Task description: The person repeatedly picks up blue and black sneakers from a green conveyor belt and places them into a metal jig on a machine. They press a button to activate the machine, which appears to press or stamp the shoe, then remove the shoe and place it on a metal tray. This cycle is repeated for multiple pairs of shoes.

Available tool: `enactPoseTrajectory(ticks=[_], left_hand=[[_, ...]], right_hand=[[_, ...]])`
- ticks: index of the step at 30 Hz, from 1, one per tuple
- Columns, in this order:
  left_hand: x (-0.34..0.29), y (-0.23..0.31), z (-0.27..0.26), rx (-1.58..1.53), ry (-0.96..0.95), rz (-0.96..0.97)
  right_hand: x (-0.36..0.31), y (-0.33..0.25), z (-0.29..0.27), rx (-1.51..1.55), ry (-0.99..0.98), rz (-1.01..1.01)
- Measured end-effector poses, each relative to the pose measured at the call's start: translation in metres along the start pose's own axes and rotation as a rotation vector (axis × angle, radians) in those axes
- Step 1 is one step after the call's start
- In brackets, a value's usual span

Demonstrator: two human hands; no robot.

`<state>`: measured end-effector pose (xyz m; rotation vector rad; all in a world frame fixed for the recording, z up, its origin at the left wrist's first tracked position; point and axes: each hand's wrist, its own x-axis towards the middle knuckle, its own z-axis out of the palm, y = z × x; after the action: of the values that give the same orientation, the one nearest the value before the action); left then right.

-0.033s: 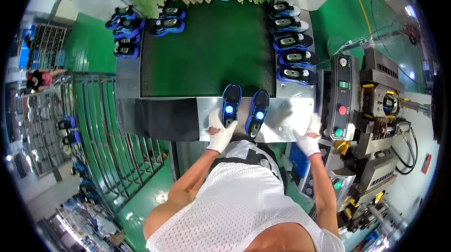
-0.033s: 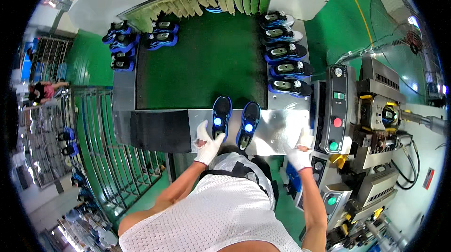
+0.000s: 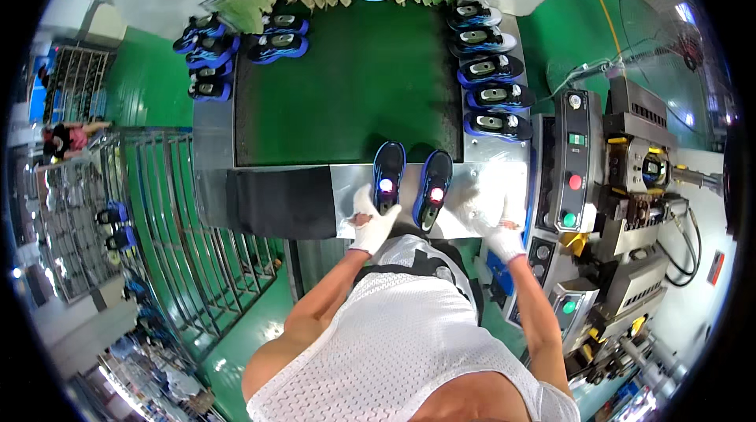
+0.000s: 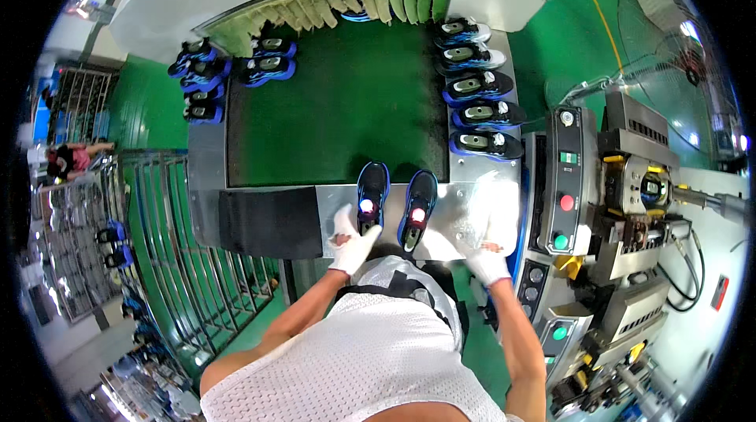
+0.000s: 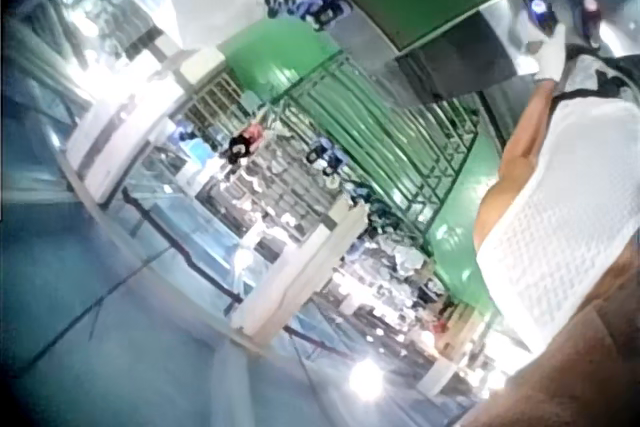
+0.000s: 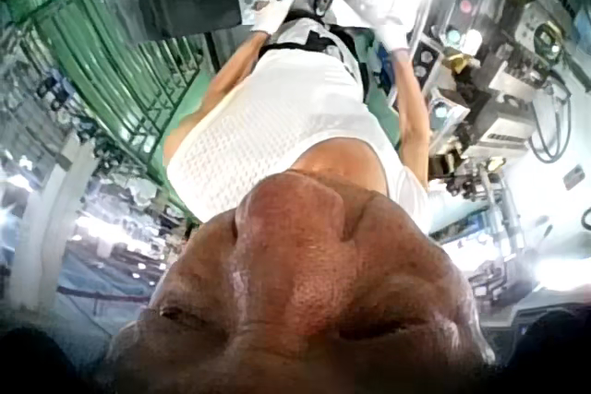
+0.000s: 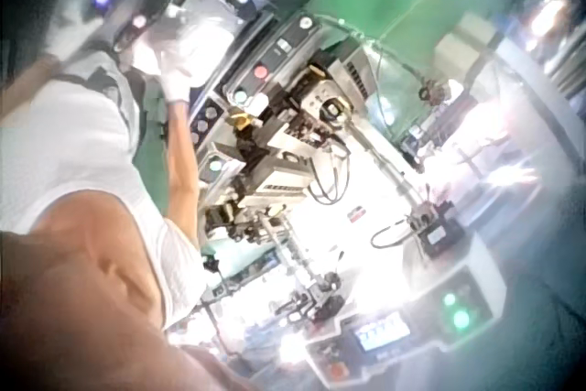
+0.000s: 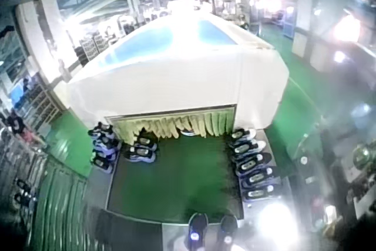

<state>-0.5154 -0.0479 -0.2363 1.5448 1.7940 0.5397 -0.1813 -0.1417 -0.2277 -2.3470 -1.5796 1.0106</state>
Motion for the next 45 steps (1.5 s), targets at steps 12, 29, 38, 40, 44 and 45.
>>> enactPoseTrajectory(ticks=[12,29,38,40,44,45], left_hand=[[0.101,0.036,-0.004,0.154,-0.591,-0.201],[-0.211,0.179,0.104,0.347,-1.735,1.020],[-0.529,0.154,0.027,0.535,-2.271,1.520],[-0.607,0.137,0.014,0.307,-2.448,1.534],[-0.740,0.074,0.011,0.179,-2.415,1.835],[-0.765,0.039,0.032,0.030,-2.256,1.987]], right_hand=[[0.052,-0.109,0.100,0.673,-0.063,0.580],[-0.377,-0.138,0.086,1.771,1.905,0.869],[-0.579,-0.232,0.216,1.234,2.822,1.657],[-0.627,-0.248,0.249,0.854,2.604,2.153],[-0.710,-0.243,0.285,0.413,2.032,2.607],[-0.726,-0.226,0.309,0.328,2.019,2.614]])
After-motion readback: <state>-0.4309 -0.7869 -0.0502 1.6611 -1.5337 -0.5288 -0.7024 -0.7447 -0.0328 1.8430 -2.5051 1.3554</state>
